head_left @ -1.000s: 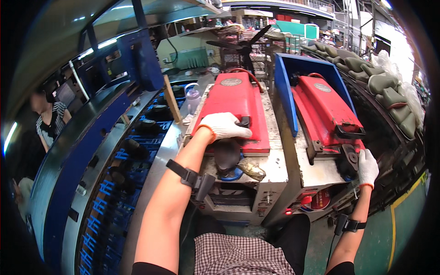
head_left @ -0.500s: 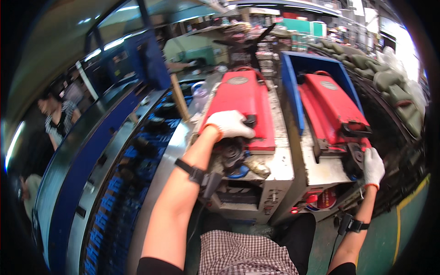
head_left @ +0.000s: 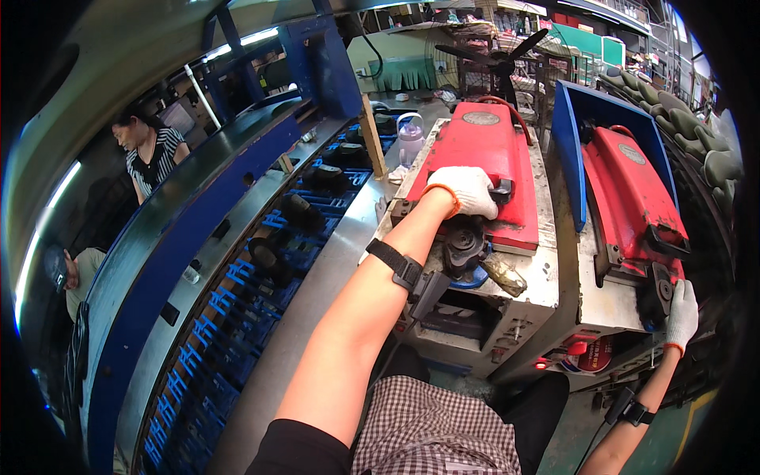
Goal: Operating an industrial pressing machine to attach or shape shoe soles.
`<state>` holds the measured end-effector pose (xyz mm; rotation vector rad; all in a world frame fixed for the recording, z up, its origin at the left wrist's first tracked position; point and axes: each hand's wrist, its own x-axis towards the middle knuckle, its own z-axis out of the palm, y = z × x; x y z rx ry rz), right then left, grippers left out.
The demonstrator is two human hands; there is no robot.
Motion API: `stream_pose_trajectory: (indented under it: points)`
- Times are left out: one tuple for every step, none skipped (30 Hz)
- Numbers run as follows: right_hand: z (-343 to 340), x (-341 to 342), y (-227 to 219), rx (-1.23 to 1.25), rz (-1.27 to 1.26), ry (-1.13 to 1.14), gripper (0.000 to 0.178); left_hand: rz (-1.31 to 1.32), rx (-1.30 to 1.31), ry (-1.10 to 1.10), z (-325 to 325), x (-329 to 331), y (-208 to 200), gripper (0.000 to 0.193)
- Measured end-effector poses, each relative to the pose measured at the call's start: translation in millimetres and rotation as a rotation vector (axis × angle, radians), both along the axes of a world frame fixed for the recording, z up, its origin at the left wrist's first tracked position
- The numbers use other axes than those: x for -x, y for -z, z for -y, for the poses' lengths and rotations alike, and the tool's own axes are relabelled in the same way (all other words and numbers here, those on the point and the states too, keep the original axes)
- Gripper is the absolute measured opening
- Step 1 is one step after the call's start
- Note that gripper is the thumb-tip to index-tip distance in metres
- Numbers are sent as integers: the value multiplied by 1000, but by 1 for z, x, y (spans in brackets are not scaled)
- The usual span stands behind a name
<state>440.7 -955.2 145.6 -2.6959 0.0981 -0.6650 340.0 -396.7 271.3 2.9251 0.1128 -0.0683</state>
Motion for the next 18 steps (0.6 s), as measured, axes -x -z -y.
stream_pose_trajectory:
  points:
    - [-1,0,0,-17,2,-5,41,-3,2,0,0,0,0,47]
    - [-1,1,0,-35,5,-4,39,6,1,-6,-1,0,0,46]
    - [-1,1,-1,-52,8,-3,38,16,0,-11,-1,0,0,45]
    - [1,-1,0,-50,6,5,38,46,-17,-8,-1,0,0,44]
    - [4,-2,1,-10,20,-4,41,43,-13,5,0,-1,0,44]
    - [7,-2,1,30,33,-13,44,42,-18,9,0,-2,-1,43]
    - [7,-4,1,35,30,0,44,42,-24,14,0,-1,-1,43]
    - [-1,-5,-1,12,22,16,45,68,-30,5,-4,0,1,42]
    - [-5,-6,-1,-10,15,30,45,44,-20,5,-8,-1,3,40]
    - [-3,-9,4,-38,30,31,46,46,-19,8,-8,-3,6,40]
    - [-4,-10,4,-38,31,22,46,50,-20,0,-11,0,5,39]
    - [-3,-9,5,-35,45,22,45,74,-25,10,-10,1,6,39]
    - [-1,-8,7,-32,59,19,45,98,-30,17,-8,1,6,38]
    - [13,-12,10,145,56,-13,44,62,-22,19,-4,1,2,39]
    - [14,-11,10,155,65,-10,44,52,-48,20,-3,1,2,41]
    - [12,-16,8,74,-32,31,32,51,-53,12,-3,2,2,43]
    - [11,-17,7,-3,-136,80,38,45,-56,10,-1,1,2,45]
    - [18,-21,12,-1,-138,73,38,47,-53,18,0,2,1,48]
